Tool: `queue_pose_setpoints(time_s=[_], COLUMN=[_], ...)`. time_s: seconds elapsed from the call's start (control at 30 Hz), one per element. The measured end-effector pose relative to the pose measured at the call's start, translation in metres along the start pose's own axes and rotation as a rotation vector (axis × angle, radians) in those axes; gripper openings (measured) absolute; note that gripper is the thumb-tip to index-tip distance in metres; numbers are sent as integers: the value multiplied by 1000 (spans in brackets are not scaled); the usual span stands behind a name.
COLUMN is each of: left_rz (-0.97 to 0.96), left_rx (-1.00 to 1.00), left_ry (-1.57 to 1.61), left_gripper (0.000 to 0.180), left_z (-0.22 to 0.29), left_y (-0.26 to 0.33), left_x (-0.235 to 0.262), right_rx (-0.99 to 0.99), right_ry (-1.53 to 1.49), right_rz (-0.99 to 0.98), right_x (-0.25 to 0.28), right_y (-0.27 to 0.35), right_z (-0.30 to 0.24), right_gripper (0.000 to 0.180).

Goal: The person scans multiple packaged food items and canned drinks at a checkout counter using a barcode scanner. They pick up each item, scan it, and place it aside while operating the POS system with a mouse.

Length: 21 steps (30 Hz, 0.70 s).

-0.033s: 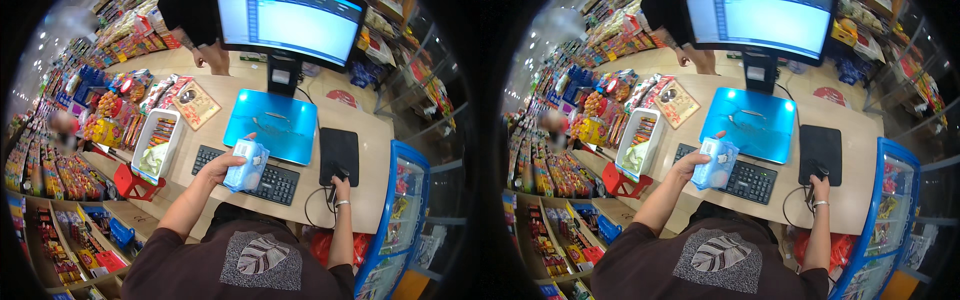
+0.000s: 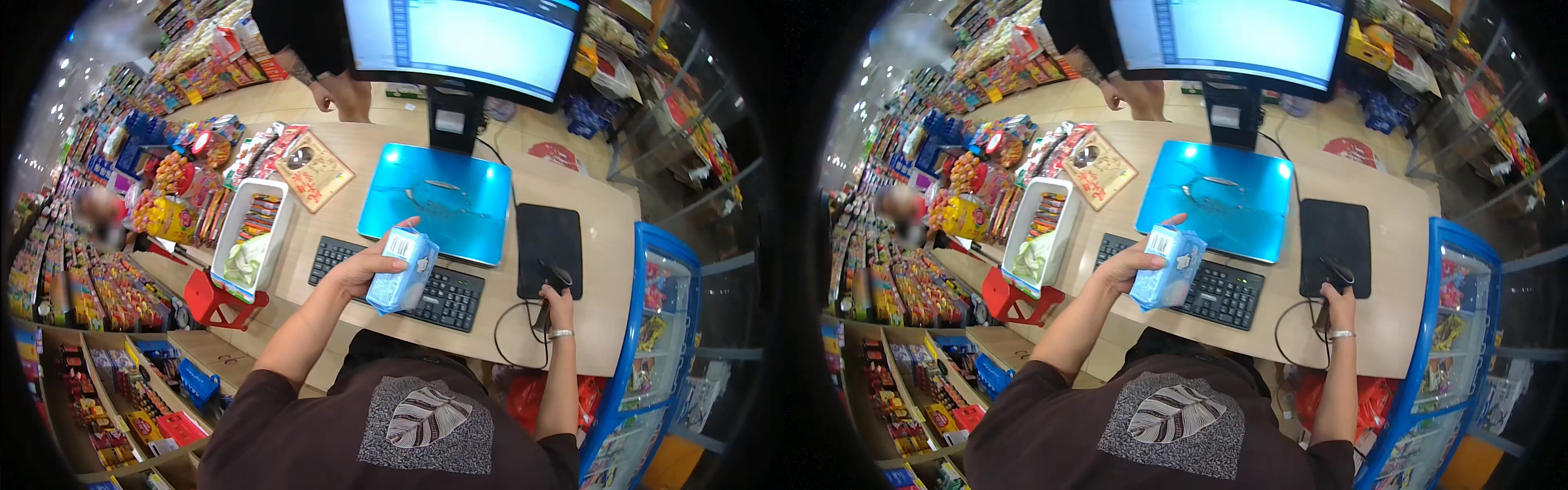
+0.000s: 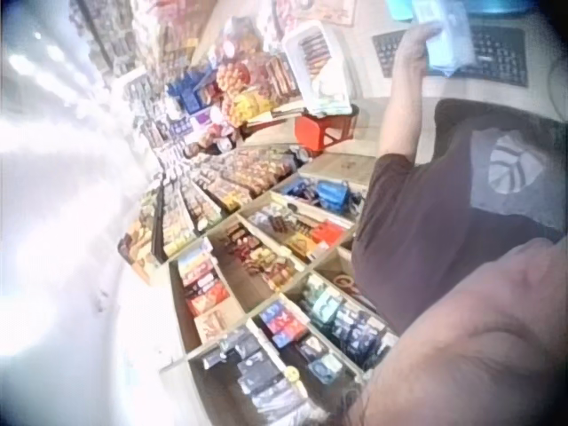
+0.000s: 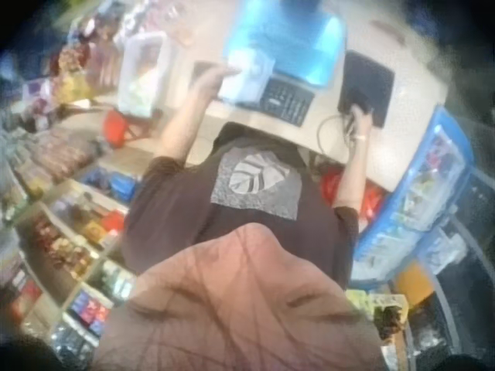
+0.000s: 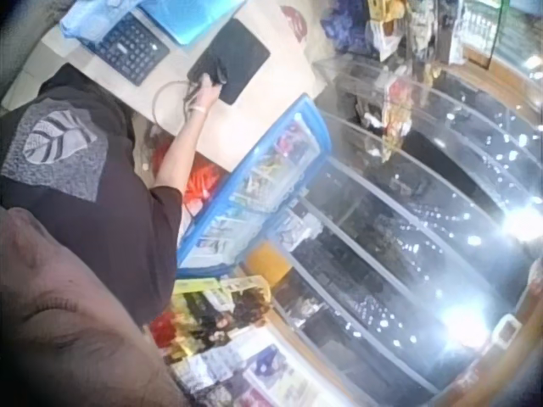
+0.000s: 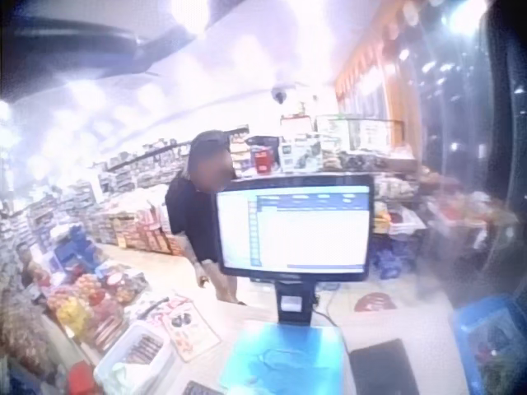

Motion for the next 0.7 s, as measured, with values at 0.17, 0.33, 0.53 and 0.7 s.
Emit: queue_pose_setpoints(time_s=[0.17,0.33,0.53,0.7], left_rz=[-138,-334,-533,-625], left_rx=[164,289,379,403], left_ry=[-356,-794,-1348,-1556], left_gripper=[107,104,107,106], left_z=[15,16,11,12], left_y=[-40,-86,-134,-149], left_x=[-53,-97,-145,-174], right_rx=[126,437,700,678], right_ry=[-271,311,963,1044], right_rz=[-249,-365,-482,-409], right_x=[17,18,2,14], right_y=[136,191,183,175], right_z=[-121,-179,-202,-199], right_gripper=[26,41,28,27])
Point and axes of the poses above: each hand's wrist, its own y-axis away from the middle knuckle, its own x-axis out of the back of the hand, z = x × y, the point moved 3 cm from there along -y, towards the middle knuckle, and after that the axes turned 8 degrees about -y, right-handed, at the moved point
